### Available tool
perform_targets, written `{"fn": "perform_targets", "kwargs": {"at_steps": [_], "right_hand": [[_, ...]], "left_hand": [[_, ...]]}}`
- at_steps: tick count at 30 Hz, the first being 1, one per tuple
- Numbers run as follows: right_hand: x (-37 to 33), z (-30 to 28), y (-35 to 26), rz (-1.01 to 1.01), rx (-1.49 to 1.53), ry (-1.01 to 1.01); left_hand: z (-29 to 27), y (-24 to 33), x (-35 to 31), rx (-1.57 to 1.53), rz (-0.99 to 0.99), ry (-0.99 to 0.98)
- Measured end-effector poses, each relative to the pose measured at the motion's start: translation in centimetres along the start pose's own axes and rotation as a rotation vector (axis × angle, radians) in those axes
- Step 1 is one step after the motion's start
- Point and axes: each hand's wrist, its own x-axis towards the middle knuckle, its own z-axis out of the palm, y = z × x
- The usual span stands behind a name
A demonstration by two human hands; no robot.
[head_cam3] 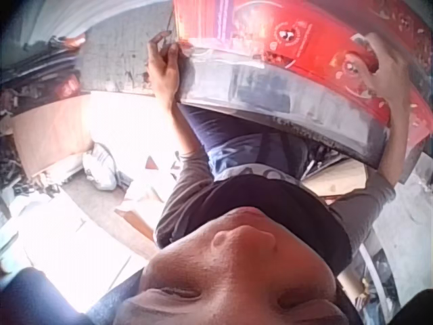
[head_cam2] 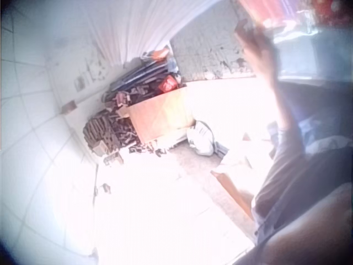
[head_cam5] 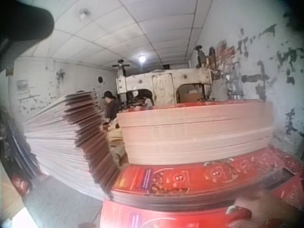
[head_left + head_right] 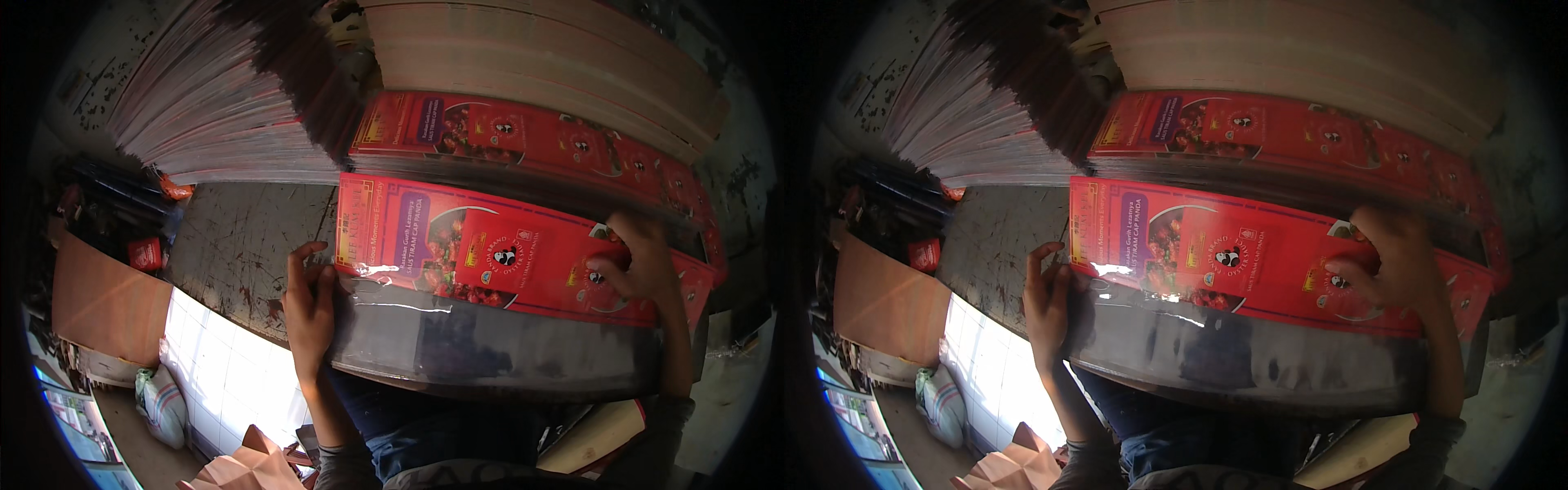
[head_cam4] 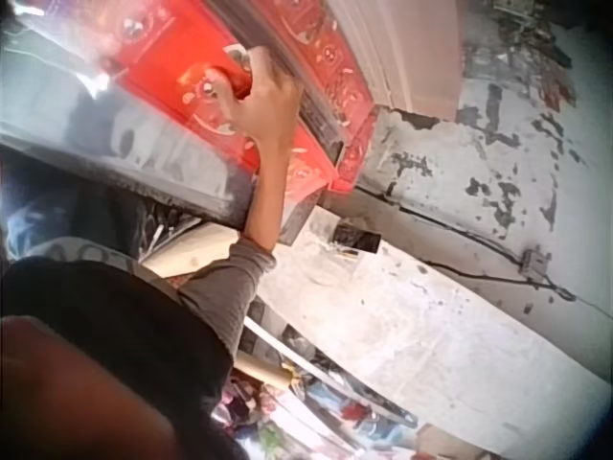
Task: The person inserts printed cardboard strips into clear plastic sleeves by hand and presses them flat.
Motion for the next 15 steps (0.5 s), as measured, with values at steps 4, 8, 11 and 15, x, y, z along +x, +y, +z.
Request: {"fn": "perform_targets", "kwargs": {"at_steps": [4, 8, 11, 15], "right_hand": [[0.3, 0.0, -0.3, -0.013, -0.003, -0.022], [0.0, 0.9, 0.0, 0.080, 0.060, -0.163], [0.2, 1.4, 0.4, 0.114, 0.101, -0.262], [-0.1, 1.5, 0.6, 0.066, 0.110, -0.363]], "left_hand": [[0.1, -0.1, 0.0, 0.032, 0.010, 0.018], [-0.1, 0.0, 0.0, 0.089, 0.035, 0.033], [-0.3, 0.5, 0.0, 0.108, -0.024, -0.009], [0.1, 0.7, 0.0, 0.095, -0.023, -0.014]]}}
